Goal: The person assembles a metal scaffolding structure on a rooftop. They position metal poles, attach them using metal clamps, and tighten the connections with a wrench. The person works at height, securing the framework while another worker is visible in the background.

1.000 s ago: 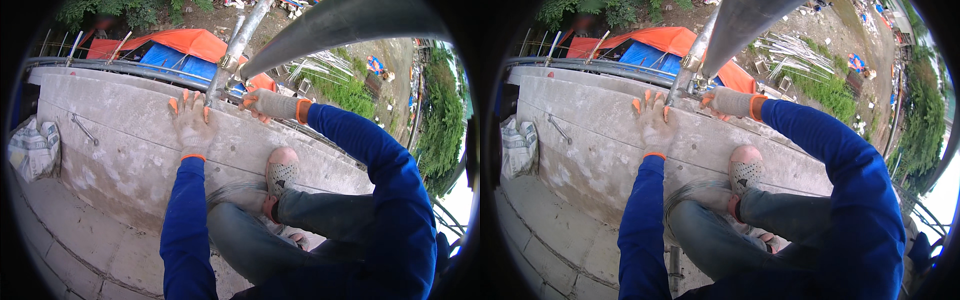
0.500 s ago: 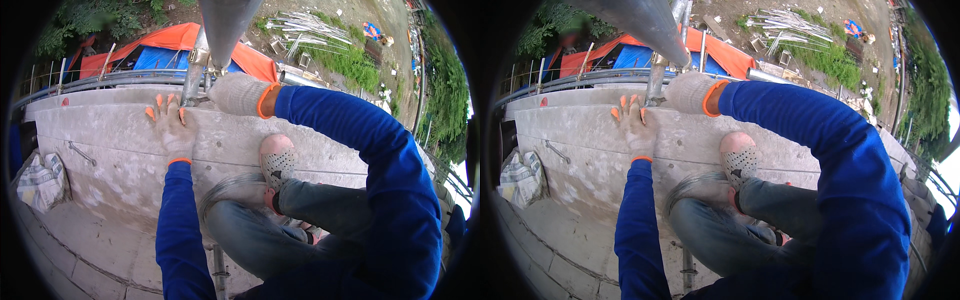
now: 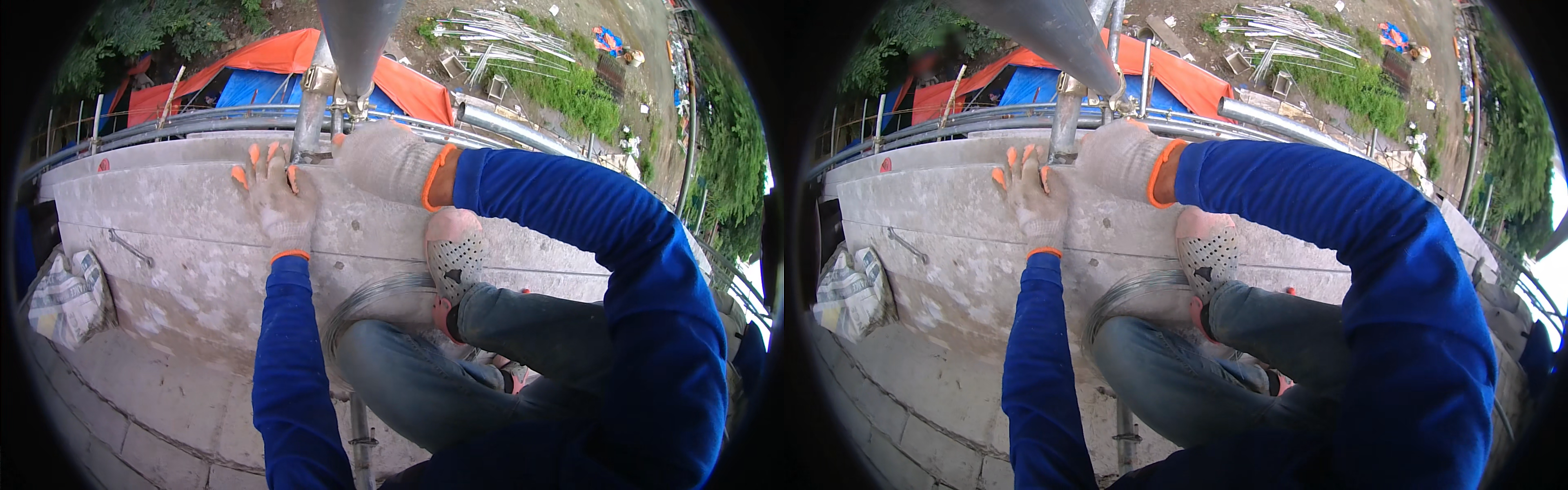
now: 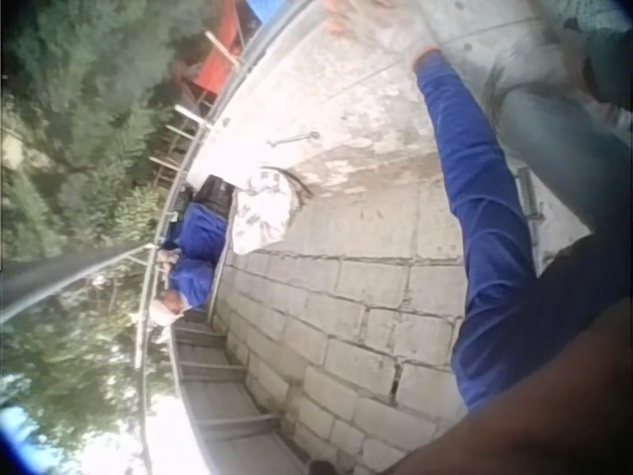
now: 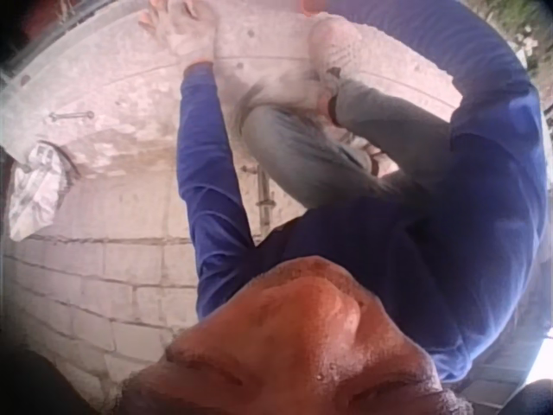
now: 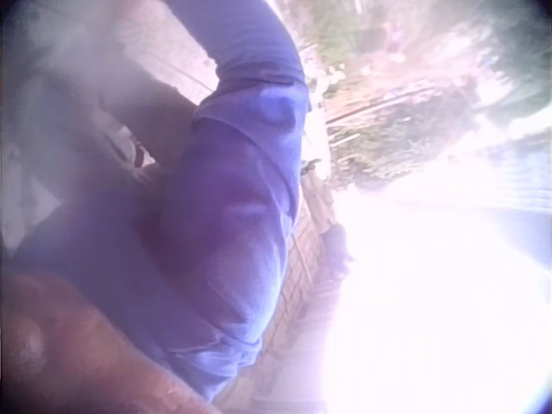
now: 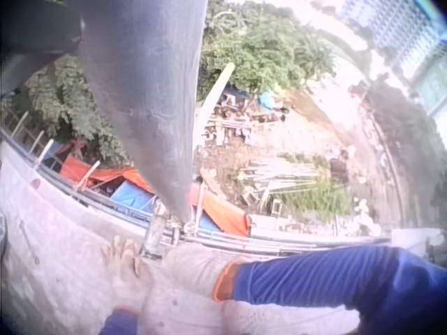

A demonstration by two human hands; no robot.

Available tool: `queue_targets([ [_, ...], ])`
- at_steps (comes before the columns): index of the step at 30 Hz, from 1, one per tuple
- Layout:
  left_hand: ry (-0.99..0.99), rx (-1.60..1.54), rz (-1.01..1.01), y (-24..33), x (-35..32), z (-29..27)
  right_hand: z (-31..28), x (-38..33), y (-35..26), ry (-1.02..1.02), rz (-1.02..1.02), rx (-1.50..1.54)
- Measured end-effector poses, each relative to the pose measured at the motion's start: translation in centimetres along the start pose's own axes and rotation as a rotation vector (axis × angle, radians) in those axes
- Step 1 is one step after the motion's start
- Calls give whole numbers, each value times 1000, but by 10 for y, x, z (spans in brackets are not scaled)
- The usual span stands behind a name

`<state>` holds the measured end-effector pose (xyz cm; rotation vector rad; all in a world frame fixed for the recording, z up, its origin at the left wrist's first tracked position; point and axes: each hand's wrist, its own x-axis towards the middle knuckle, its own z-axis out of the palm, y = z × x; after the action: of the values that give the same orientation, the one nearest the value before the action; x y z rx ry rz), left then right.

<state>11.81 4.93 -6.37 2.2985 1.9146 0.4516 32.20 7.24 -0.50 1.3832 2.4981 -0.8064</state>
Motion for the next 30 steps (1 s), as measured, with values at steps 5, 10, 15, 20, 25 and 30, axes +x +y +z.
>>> queue_targets([
  [5,-3,-49,-3,0,-1,-2,16,2,6,7,9,95],
  [10,-67,-4,4,4,4,-2,40,9,20,61,2,229],
  [15,-40,19,3,4,-2,-2,-20,23,6,-16,-109,91],
  [20,-36,40,48,6,1,-2,-5,65,4,-46,-95,-9],
  [25,19,48,26,3,-4,-2,-12,85,-13,-174,-165,-192],
  [30,-371,-219,-373,-2,-10,5,-20,112,-14,-253,-143,-264],
])
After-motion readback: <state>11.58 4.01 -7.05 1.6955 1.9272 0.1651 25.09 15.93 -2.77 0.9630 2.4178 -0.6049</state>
